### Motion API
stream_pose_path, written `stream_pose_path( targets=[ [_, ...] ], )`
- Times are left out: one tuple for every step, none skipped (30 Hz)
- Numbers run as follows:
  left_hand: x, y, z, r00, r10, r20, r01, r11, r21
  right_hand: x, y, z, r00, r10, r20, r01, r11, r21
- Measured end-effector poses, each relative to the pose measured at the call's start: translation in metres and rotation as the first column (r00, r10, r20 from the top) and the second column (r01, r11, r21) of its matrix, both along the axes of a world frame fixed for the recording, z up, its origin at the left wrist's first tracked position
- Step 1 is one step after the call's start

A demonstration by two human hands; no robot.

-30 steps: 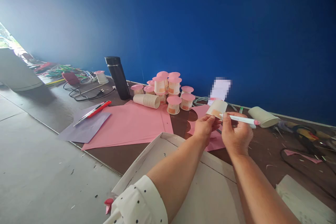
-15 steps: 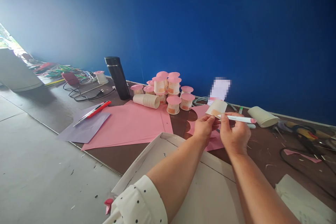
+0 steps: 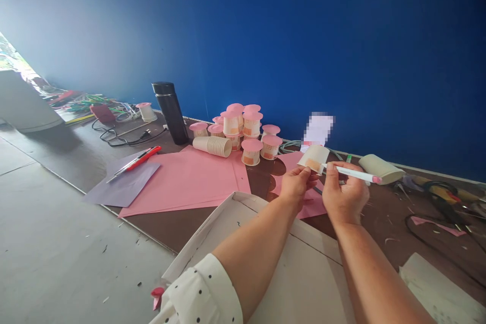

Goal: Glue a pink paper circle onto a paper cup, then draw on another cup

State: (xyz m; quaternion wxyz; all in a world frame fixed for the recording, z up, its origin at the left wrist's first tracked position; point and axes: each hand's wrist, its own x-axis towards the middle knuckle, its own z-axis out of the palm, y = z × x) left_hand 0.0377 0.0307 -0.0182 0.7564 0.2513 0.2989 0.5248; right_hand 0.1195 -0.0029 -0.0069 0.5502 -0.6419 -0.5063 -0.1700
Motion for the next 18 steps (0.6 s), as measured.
stream_pose_path(
  targets=[
    [0.0003,0.0001,-0.0001,1.000,0.001,-0.003,-0.001,1.000,0.004,-0.0004,0.0001,-0.0005,1.000,0.007,0.008,-0.007,1.000,-0.006],
    [0.0006,0.0003,-0.0002,1.000,0.003,-0.006,-0.003,1.000,0.008,-0.0008,0.0002,-0.0010,1.000,0.012,0.012,-0.012,1.000,-0.012],
    [0.0009,0.0004,-0.0004,1.000,0.004,-0.009,-0.004,1.000,0.012,-0.0011,0.0003,-0.0013,1.000,0.016,0.013,-0.016,1.000,-0.017],
    [0.0012,0.0004,-0.0007,1.000,0.004,-0.015,-0.004,1.000,0.016,-0.0014,0.0005,-0.0016,1.000,0.020,0.014,-0.019,1.000,-0.021],
    [0.0014,0.0004,-0.0010,1.000,0.002,-0.021,-0.001,1.000,0.020,-0.0015,0.0007,-0.0018,1.000,0.023,0.013,-0.022,0.999,-0.025],
    [0.0016,0.0003,-0.0012,1.000,-0.002,-0.027,0.002,1.000,0.027,-0.0016,0.0009,-0.0019,1.000,0.026,0.012,-0.025,0.999,-0.031],
    [0.0017,0.0001,-0.0014,1.000,-0.006,-0.030,0.007,0.999,0.036,-0.0015,0.0010,-0.0020,1.000,0.029,0.011,-0.029,0.999,-0.040],
    [0.0018,-0.0001,-0.0016,0.999,-0.009,-0.031,0.010,0.999,0.045,-0.0013,0.0011,-0.0021,0.999,0.030,0.012,-0.030,0.998,-0.046],
    [0.0018,-0.0004,-0.0017,0.999,-0.011,-0.034,0.012,0.998,0.054,-0.0010,0.0012,-0.0022,1.000,0.028,0.013,-0.028,0.998,-0.051],
    [0.0018,-0.0006,-0.0017,0.999,-0.011,-0.039,0.014,0.998,0.060,-0.0007,0.0013,-0.0022,1.000,0.024,0.014,-0.023,0.998,-0.053],
    [0.0017,-0.0008,-0.0017,0.999,-0.009,-0.046,0.012,0.998,0.063,-0.0005,0.0013,-0.0022,1.000,0.018,0.015,-0.017,0.998,-0.053],
    [0.0017,-0.0009,-0.0017,0.998,-0.006,-0.056,0.009,0.998,0.065,-0.0003,0.0014,-0.0022,1.000,0.013,0.015,-0.013,0.999,-0.053],
    [0.0016,-0.0010,-0.0018,0.998,-0.003,-0.065,0.007,0.998,0.065,-0.0002,0.0015,-0.0021,1.000,0.012,0.014,-0.011,0.999,-0.052],
    [0.0015,-0.0010,-0.0019,0.997,-0.004,-0.071,0.008,0.998,0.067,-0.0001,0.0017,-0.0020,1.000,0.015,0.014,-0.014,0.999,-0.053],
    [0.0015,-0.0009,-0.0021,0.997,-0.005,-0.072,0.011,0.997,0.072,-0.0002,0.0019,-0.0019,1.000,0.021,0.016,-0.020,0.998,-0.052],
    [0.0016,-0.0008,-0.0023,0.998,-0.009,-0.069,0.014,0.997,0.078,-0.0004,0.0021,-0.0019,0.999,0.028,0.020,-0.027,0.998,-0.050],
    [0.0016,-0.0007,-0.0025,0.998,-0.013,-0.067,0.018,0.996,0.085,-0.0006,0.0022,-0.0018,0.999,0.035,0.025,-0.033,0.998,-0.045],
    [0.0017,-0.0006,-0.0026,0.998,-0.015,-0.066,0.021,0.996,0.092,-0.0009,0.0023,-0.0017,0.999,0.037,0.029,-0.036,0.999,-0.041]
  ],
)
